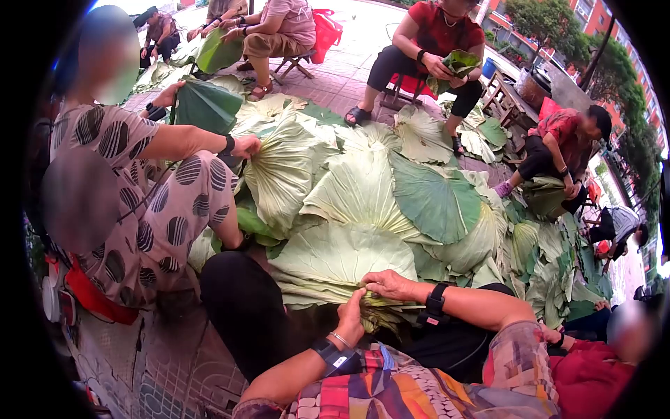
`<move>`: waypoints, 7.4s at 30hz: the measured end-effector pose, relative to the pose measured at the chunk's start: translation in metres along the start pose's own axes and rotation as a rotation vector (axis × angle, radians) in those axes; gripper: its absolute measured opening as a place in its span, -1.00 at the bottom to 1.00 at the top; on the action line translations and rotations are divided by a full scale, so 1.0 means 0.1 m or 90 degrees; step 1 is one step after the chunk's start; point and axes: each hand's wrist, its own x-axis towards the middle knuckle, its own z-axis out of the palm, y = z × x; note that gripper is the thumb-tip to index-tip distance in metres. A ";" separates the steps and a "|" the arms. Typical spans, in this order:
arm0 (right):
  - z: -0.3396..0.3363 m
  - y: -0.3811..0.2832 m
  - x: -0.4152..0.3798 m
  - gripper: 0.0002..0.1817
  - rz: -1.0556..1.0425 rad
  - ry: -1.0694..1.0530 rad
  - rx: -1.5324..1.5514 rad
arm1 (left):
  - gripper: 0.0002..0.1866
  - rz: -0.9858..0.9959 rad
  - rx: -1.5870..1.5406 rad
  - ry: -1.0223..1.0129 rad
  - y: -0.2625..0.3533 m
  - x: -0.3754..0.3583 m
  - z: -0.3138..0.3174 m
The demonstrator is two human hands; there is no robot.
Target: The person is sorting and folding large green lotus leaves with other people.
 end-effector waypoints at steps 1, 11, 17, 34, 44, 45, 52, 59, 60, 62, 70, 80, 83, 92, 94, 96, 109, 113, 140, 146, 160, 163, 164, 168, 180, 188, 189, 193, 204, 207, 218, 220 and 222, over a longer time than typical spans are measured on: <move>-0.03 0.01 0.02 -0.76 0.007 -0.012 0.025 | -0.68 0.000 -0.001 0.000 0.01 0.01 0.01; -0.34 -0.15 0.06 -0.67 -0.064 -0.178 0.057 | -0.54 -0.046 -0.149 -0.059 0.18 0.02 0.00; -0.50 -0.19 0.19 -0.64 0.089 -0.295 0.168 | -0.75 -0.082 -0.096 0.009 0.19 -0.25 0.06; 0.36 1.13 0.59 -0.36 0.199 -0.003 -0.071 | -0.74 -0.046 0.004 0.061 0.19 -0.30 0.08; -0.12 1.35 1.19 -0.23 0.201 0.217 -0.535 | -0.76 -0.013 -0.009 0.064 0.30 -0.34 0.18; -0.08 1.49 1.26 -0.21 0.211 0.241 -0.586 | -0.75 -0.011 0.000 0.064 0.30 -0.34 0.17; -0.33 1.44 1.28 -0.47 0.139 0.288 -0.559 | -0.73 -0.029 -0.001 0.055 0.36 -0.38 0.21; -1.48 1.21 1.40 -0.64 0.100 0.704 0.053 | -0.75 -0.048 -0.009 0.022 0.34 -0.36 0.18; -1.72 1.11 1.34 -0.65 0.175 0.730 0.149 | -0.78 -0.050 -0.006 0.015 0.34 -0.36 0.18; -2.17 1.11 1.28 -0.63 0.091 0.811 0.215 | -0.77 -0.033 0.005 0.005 0.29 -0.30 0.14; -2.43 -0.72 0.54 -0.64 -0.089 0.725 -0.118 | -0.76 0.006 -0.014 0.006 0.18 -0.19 0.08; 0.04 -0.24 0.08 -0.67 0.003 -0.016 0.024 | -0.69 -0.005 -0.087 -0.038 0.11 -0.14 0.02; 0.03 -0.25 0.04 -0.65 -0.017 -0.016 0.045 | -0.72 -0.043 -0.105 -0.066 0.05 -0.09 -0.01; -0.12 -0.17 0.14 -0.62 0.021 -0.043 0.123 | -0.47 -0.010 -0.222 -0.174 0.08 0.00 0.02; -0.16 -0.15 0.15 -0.59 0.013 -0.065 0.125 | -0.46 -0.030 -0.221 -0.172 0.16 -0.14 0.06; -0.22 -0.13 0.16 -0.56 0.014 -0.175 0.162 | -0.55 -0.010 -0.146 -0.063 0.16 -0.17 0.08; -0.38 1.18 0.81 -0.21 0.128 0.163 -0.415 | -0.55 -0.001 -0.041 0.051 0.28 -0.26 0.15; -0.24 1.19 1.04 -0.20 0.178 0.191 -0.479 | -0.57 0.000 -0.041 0.066 0.27 -0.20 0.13; -2.32 1.16 0.75 -0.69 0.064 0.828 0.233 | -0.61 0.023 -0.038 0.042 0.13 -0.10 0.05; -2.72 0.29 0.41 -0.50 -0.080 0.784 0.048 | -0.61 0.029 -0.029 0.038 0.12 -0.08 0.05; -0.08 -0.08 -0.08 -0.52 -0.027 -0.126 0.080 | -0.58 -0.024 -0.105 0.033 0.16 -0.12 0.03; -0.17 -0.07 -0.02 -0.54 -0.057 -0.080 0.107 | -0.53 -0.005 -0.169 -0.109 0.19 -0.11 0.05; -0.20 -0.07 -0.01 -0.54 -0.056 -0.081 0.107 | -0.53 -0.006 -0.169 -0.108 0.19 -0.11 0.05; -0.29 -0.27 -0.01 -0.56 0.048 -0.121 0.198 | -0.45 -0.050 -0.140 -0.091 0.21 -0.09 0.04; -0.25 -0.14 0.11 -0.65 -0.059 -0.197 0.080 | -0.51 -0.086 -0.093 -0.034 0.32 -0.26 0.12; -0.45 0.26 0.59 -0.54 0.111 -0.216 0.199 | -0.62 -0.034 -0.119 0.100 0.28 -0.17 0.07; -0.42 0.53 0.70 -0.48 0.091 -0.071 -0.004 | -0.64 -0.029 -0.120 0.103 0.25 -0.15 0.06; -0.48 1.04 0.94 -0.19 0.143 0.134 -0.418 | -0.67 -0.033 -0.132 0.081 0.22 -0.11 0.01; -0.20 1.71 1.36 -0.30 0.236 0.309 -0.682 | -0.52 -0.041 -0.133 0.097 0.28 -0.08 0.03; -0.37 1.73 1.30 -0.56 0.175 0.332 -0.584 | -0.58 -0.024 -0.113 0.104 0.30 -0.11 0.06; -2.28 1.51 0.63 -0.79 0.113 0.776 0.285 | -0.55 -0.029 -0.108 0.084 0.24 -0.12 0.05; -2.45 0.95 0.49 -0.76 0.049 0.778 0.263 | -0.56 -0.031 -0.102 0.070 0.24 -0.15 0.05; -2.54 0.66 0.44 -0.65 -0.032 0.748 0.184 | -0.56 -0.024 -0.082 0.069 0.22 -0.12 0.04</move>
